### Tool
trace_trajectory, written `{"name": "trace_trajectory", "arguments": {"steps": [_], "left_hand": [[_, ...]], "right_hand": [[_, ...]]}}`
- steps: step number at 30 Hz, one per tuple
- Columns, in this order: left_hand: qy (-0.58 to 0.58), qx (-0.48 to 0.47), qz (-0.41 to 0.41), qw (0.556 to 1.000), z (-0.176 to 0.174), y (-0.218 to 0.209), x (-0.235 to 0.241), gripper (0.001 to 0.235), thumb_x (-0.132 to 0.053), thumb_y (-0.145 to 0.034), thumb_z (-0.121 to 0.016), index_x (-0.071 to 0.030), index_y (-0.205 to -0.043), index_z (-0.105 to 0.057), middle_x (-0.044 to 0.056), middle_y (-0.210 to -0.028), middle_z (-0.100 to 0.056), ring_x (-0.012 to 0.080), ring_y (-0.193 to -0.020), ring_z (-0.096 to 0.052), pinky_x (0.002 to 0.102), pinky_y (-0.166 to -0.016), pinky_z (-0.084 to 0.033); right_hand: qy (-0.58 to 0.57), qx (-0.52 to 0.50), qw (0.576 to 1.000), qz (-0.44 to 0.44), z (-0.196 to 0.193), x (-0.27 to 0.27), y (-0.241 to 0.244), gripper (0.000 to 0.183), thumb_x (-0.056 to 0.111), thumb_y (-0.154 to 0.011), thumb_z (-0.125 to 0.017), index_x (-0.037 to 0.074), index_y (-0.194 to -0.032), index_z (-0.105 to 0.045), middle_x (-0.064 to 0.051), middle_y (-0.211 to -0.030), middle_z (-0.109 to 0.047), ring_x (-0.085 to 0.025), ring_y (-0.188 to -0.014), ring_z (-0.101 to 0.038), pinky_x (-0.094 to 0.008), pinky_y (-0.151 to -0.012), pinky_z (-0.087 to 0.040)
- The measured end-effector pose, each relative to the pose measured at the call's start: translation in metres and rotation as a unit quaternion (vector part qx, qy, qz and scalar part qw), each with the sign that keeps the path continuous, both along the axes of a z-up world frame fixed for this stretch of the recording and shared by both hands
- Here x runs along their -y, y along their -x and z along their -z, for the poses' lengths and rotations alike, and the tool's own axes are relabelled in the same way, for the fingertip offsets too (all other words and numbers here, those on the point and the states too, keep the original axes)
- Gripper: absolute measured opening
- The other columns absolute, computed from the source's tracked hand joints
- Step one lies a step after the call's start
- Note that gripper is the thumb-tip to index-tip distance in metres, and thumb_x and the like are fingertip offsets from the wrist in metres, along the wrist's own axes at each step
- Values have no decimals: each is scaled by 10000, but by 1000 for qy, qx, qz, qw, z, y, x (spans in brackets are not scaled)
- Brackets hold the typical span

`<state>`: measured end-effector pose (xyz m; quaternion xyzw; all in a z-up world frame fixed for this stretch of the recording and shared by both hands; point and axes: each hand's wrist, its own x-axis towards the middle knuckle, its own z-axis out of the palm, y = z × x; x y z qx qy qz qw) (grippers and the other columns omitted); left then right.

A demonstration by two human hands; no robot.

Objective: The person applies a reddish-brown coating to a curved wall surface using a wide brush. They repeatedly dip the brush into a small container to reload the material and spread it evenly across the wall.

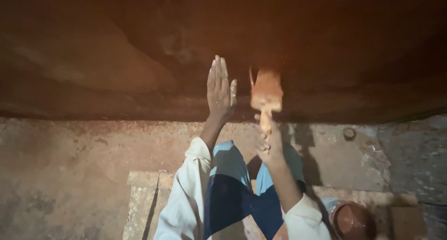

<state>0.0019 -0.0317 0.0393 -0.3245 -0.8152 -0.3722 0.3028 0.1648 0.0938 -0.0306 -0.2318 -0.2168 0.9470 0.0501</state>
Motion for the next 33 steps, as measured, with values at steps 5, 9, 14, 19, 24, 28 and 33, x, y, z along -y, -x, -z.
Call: {"name": "trace_trajectory", "arguments": {"steps": [5, 9, 14, 19, 24, 28, 33], "left_hand": [[14, -11, 12, 1000, -6, 9, -2, 598, -244, -1118, -422, 37, -1620, -261, 218, -1696, -268, 350, -1593, -275, 454, -1319, -232], [27, -42, 6, 999, -3, 10, -15, 603, -273, -1118, -433, 20, -1619, -268, 199, -1689, -281, 332, -1582, -289, 458, -1314, -242], [35, -25, 4, 999, 6, 5, -22, 592, -262, -1114, -432, 13, -1617, -281, 202, -1684, -292, 337, -1576, -299, 463, -1301, -246], [31, -21, -3, 999, 8, -2, -19, 586, -248, -1116, -433, 19, -1615, -281, 208, -1685, -289, 344, -1573, -301, 463, -1299, -245], [34, -14, -11, 999, 9, -3, -15, 591, -253, -1113, -415, 31, -1612, -275, 221, -1682, -283, 358, -1570, -285, 466, -1295, -232], [30, -5, -4, 1000, 15, -5, -12, 592, -266, -1114, -392, 36, -1609, -272, 224, -1678, -284, 359, -1569, -282, 467, -1292, -224], [26, 7, -18, 999, 29, -5, -10, 590, -260, -1118, -362, 43, -1614, -259, 231, -1685, -269, 372, -1573, -264, 468, -1293, -218]], "right_hand": [[-37, 89, 995, 14, 10, 7, -2, 313, 371, -1026, -611, 110, -1199, -619, 66, -602, -444, -41, -326, -321, -195, -306, -276], [-67, -45, 996, -48, -73, -2, 13, 394, 430, -1039, -532, 79, -1204, -603, 48, -568, -424, -47, -311, -313, -203, -272, -254], [-138, -149, 978, -56, -188, 1, -1, 425, 423, -1079, -440, 73, -1285, -567, 37, -554, -385, -55, -276, -283, -210, -256, -265], [-150, -186, 969, -54, -211, 9, -6, 448, 436, -1071, -420, 79, -1313, -542, 13, -547, -382, -77, -278, -272, -225, -256, -252], [-109, -126, 985, -48, -133, 4, 11, 442, 440, -1077, -443, 71, -1279, -576, 40, -531, -363, -74, -286, -277, -230, -269, -240], [-81, -24, 996, -32, -58, 6, 2, 483, 511, -1044, -444, 73, -1184, -590, 35, -523, -385, -78, -289, -283, -248, -262, -228], [-316, 212, 925, -22, -15, 9, -16, 426, 538, -992, -463, 186, -1176, -618, 40, -597, -462, -68, -372, -341, -239, -311, -237]]}}
